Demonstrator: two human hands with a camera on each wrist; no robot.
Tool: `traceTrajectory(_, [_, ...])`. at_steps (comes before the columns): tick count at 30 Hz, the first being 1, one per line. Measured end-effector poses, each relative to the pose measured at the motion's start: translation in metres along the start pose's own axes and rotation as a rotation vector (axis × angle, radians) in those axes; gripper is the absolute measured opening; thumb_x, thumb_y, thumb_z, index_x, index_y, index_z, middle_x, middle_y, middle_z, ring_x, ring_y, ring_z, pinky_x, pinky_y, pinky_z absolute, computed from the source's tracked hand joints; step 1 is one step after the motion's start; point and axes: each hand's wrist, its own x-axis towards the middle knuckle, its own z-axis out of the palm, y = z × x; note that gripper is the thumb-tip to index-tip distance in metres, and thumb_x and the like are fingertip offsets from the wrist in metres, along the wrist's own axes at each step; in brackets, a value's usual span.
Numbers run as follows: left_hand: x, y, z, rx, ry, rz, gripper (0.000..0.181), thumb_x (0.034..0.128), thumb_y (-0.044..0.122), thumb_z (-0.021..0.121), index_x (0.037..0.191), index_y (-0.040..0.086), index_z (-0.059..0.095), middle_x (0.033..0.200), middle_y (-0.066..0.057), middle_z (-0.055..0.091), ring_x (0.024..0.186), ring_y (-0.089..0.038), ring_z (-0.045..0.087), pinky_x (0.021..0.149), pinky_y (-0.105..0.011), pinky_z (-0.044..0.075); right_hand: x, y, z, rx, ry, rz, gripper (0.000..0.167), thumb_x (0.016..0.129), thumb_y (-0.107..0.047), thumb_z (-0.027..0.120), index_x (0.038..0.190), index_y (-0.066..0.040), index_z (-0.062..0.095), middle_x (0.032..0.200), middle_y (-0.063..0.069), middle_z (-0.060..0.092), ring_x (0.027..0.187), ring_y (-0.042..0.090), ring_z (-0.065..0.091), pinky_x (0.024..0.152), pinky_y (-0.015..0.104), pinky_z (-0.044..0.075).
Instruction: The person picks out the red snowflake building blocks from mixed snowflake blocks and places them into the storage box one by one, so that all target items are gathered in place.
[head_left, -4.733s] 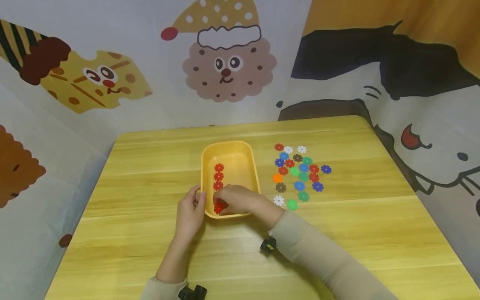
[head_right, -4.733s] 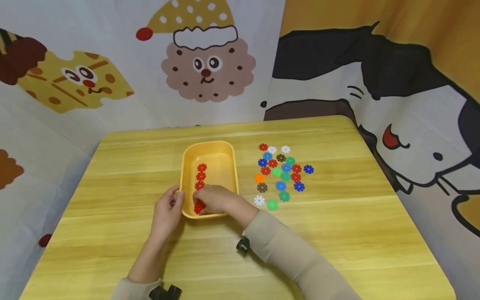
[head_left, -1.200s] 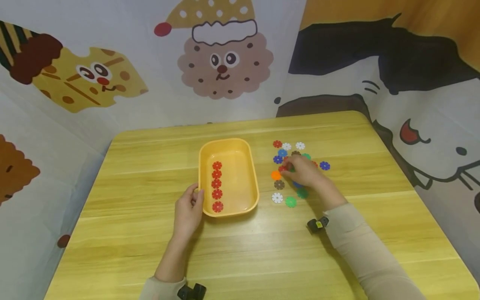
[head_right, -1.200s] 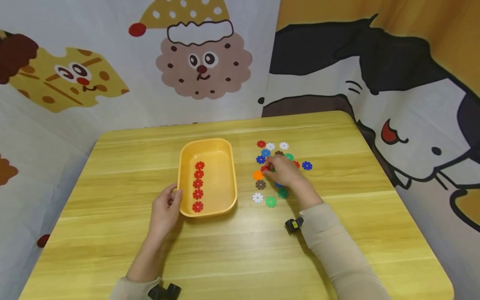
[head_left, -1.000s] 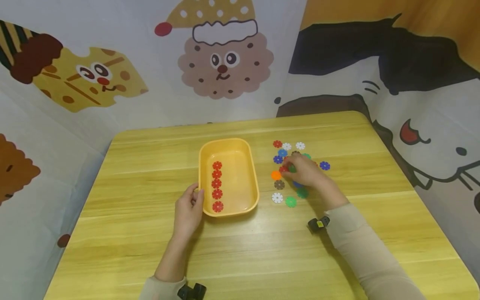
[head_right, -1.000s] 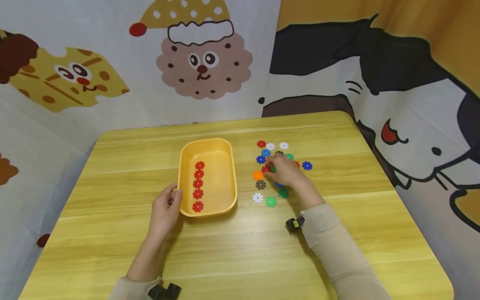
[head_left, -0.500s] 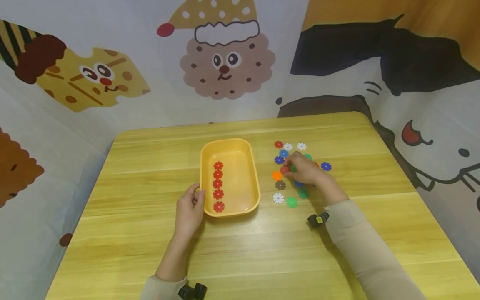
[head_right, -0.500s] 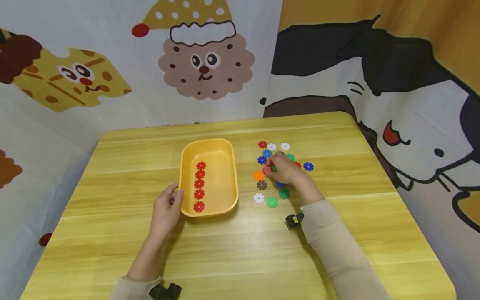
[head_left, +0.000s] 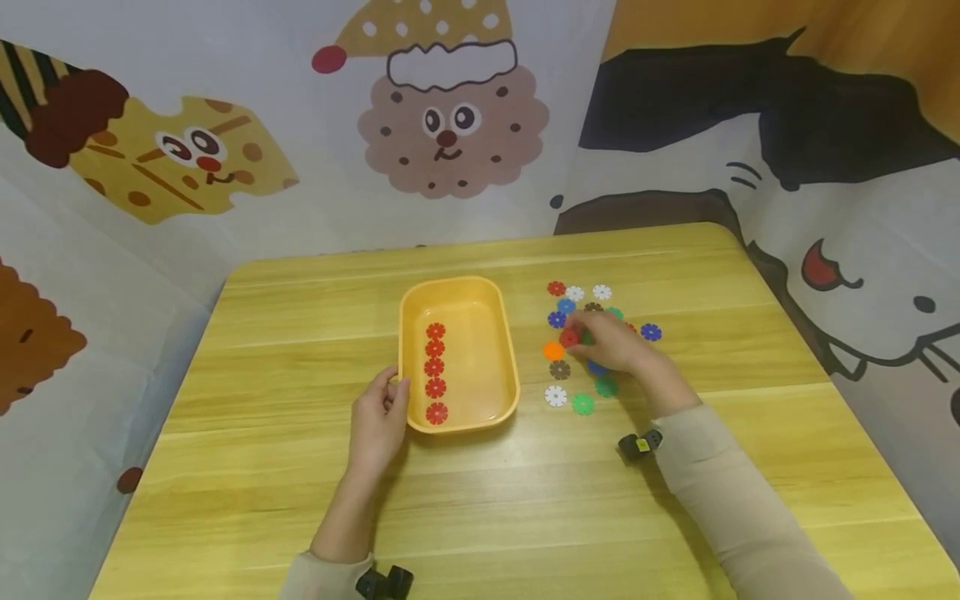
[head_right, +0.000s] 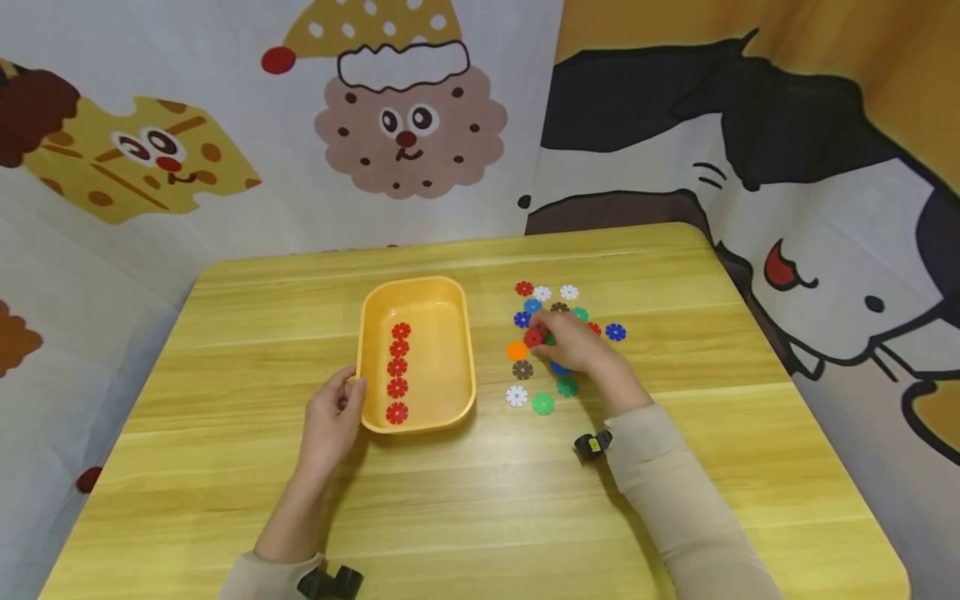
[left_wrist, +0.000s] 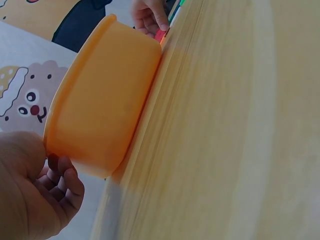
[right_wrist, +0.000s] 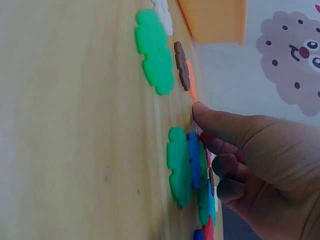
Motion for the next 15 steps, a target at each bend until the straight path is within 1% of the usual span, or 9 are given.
traceTrajectory(4, [-0.0002, 0.0001, 0.0001, 0.005, 0.006, -0.01, 0.04, 0.1056, 0.019, 0.056, 0.138, -0.003, 0.056, 0.074, -0.008, 0.057, 0.061, -0.018, 0.049, 0.05, -0.022, 0.04, -0.0002, 0.0005, 0.0004, -0.008, 0.001, -0.032, 0.026, 0.091, -0.012, 0.077, 0.113, -0.004, 0.068, 0.101, 0.006, 0.069, 0.098, 0.027, 0.064, 0.089, 0.046, 0.053])
traceTrajectory(6, [-0.0002, 0.0002, 0.0, 0.003, 0.007, -0.012, 0.04, 0.1056, 0.02, 0.056, 0.138, -0.003, 0.056, 0.074, -0.008, 0.057, 0.061, -0.018, 0.049, 0.05, -0.022, 0.04, -0.0005, 0.0002, 0.0005, -0.018, 0.004, -0.028, 0.029, 0.092, -0.015, 0.077, 0.116, -0.002, 0.068, 0.103, 0.007, 0.069, 0.099, 0.028, 0.065, 0.091, 0.047, 0.053])
traceTrajectory(9, [-0.0003, 0.0001, -0.0001, -0.003, 0.004, -0.01, 0.04, 0.1056, 0.019, 0.056, 0.138, -0.003, 0.056, 0.074, -0.008, 0.057, 0.061, -0.018, 0.049, 0.05, -0.022, 0.04, -0.0004, -0.0004, 0.0005, -0.033, 0.012, -0.015, 0.034, 0.093, -0.019, 0.076, 0.12, -0.001, 0.068, 0.102, 0.007, 0.069, 0.097, 0.027, 0.064, 0.09, 0.047, 0.053])
traceTrajectory(12, [-0.0005, 0.0003, -0.0002, -0.008, 0.002, -0.002, 0.04, 0.1056, 0.019, 0.056, 0.138, -0.004, 0.056, 0.074, -0.008, 0.057, 0.06, -0.018, 0.049, 0.05, -0.022, 0.04, 0.0009, -0.0023, 0.0002, -0.021, 0.029, -0.013, 0.026, 0.094, -0.022, 0.075, 0.112, -0.004, 0.069, 0.095, 0.005, 0.066, 0.087, 0.024, 0.062, 0.081, 0.044, 0.054])
traceTrajectory(15, [-0.0007, 0.0009, -0.0002, -0.009, 0.002, 0.006, 0.04, 0.1055, 0.019, 0.056, 0.138, -0.004, 0.056, 0.074, -0.008, 0.057, 0.06, -0.018, 0.049, 0.05, -0.022, 0.04, 0.0033, -0.0062, -0.0003, 0.003, 0.051, -0.027, 0.017, 0.095, -0.023, 0.074, 0.101, -0.008, 0.069, 0.086, 0.002, 0.063, 0.077, 0.02, 0.058, 0.071, 0.038, 0.051])
